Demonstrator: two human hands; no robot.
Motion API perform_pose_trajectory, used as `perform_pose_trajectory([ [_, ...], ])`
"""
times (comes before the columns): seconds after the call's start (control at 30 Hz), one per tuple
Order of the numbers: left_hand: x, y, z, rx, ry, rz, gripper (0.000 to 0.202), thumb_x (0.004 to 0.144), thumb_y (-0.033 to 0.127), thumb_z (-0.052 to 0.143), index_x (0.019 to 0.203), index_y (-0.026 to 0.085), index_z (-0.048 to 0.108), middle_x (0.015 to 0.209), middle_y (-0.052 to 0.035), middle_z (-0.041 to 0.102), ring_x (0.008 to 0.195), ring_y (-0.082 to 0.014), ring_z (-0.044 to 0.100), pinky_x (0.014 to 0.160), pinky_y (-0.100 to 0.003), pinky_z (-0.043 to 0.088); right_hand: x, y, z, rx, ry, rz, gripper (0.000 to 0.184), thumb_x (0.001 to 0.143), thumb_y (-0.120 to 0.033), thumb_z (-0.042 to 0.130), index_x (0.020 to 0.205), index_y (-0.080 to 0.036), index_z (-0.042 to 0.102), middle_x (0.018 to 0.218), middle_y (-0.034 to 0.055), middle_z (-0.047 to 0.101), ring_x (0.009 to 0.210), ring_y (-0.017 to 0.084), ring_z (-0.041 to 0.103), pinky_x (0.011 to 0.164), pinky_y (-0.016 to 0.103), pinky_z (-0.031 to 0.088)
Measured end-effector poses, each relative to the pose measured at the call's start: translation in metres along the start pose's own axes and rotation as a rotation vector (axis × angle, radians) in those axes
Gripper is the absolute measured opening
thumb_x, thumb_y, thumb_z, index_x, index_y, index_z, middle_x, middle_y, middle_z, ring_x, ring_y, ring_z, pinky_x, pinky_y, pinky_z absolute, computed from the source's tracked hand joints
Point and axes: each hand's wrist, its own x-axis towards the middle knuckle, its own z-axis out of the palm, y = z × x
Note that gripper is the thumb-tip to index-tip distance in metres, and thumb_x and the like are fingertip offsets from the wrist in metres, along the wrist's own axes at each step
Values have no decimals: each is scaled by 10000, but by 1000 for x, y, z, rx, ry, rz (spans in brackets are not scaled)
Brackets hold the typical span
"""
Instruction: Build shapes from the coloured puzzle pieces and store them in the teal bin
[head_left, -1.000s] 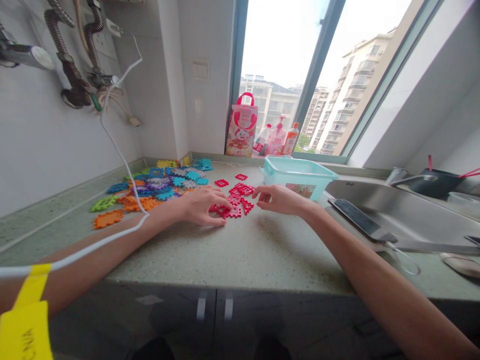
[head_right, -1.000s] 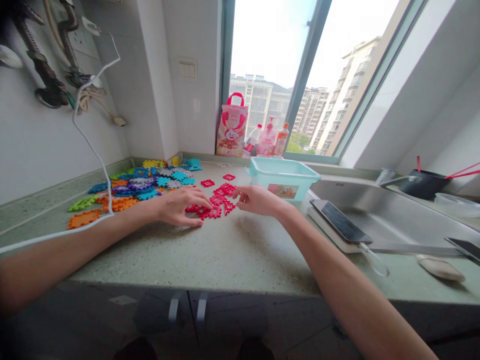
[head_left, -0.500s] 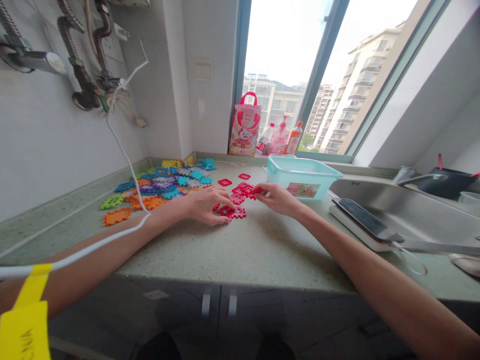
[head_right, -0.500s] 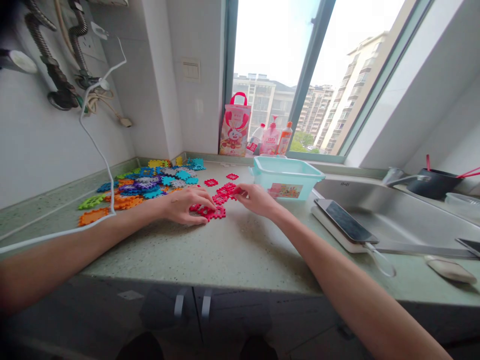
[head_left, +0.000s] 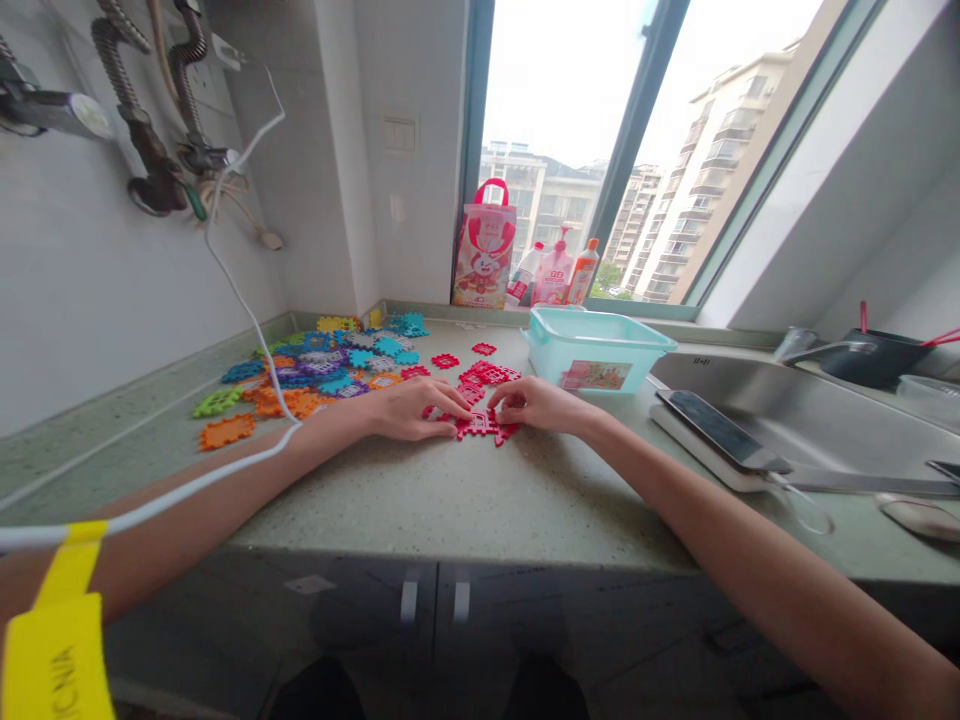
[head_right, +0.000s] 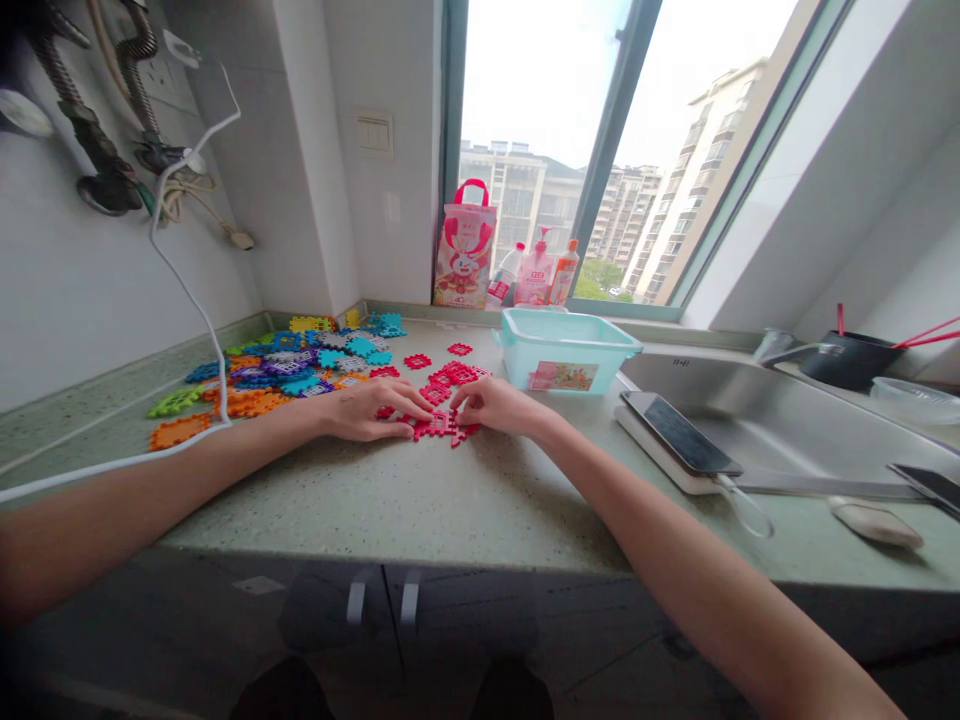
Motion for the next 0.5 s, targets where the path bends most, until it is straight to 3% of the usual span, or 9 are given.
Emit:
perform_pose_trajectory([
  [0.37, 8, 9, 2, -72, 15, 21, 281, 956, 316, 767, 1226, 264, 823, 1184, -133, 791, 1092, -238, 734, 958, -362, 568, 5, 6, 1, -67, 76, 47, 248, 838, -362, 766, 966, -165, 848, 740, 16, 724, 669, 147, 589, 614, 256, 399],
  [0.5, 7, 6, 1, -75, -15, 35, 298, 963, 351, 764, 1244, 266, 814, 1180, -129, 787, 1095, -234, 713, 978, -364, 533, -1, -13, -2, -145, 84, -22, 205, 883, -310, 748, 1009, -178, 840, 816, 48, 768, 735, 182, 664, 689, 281, 467],
])
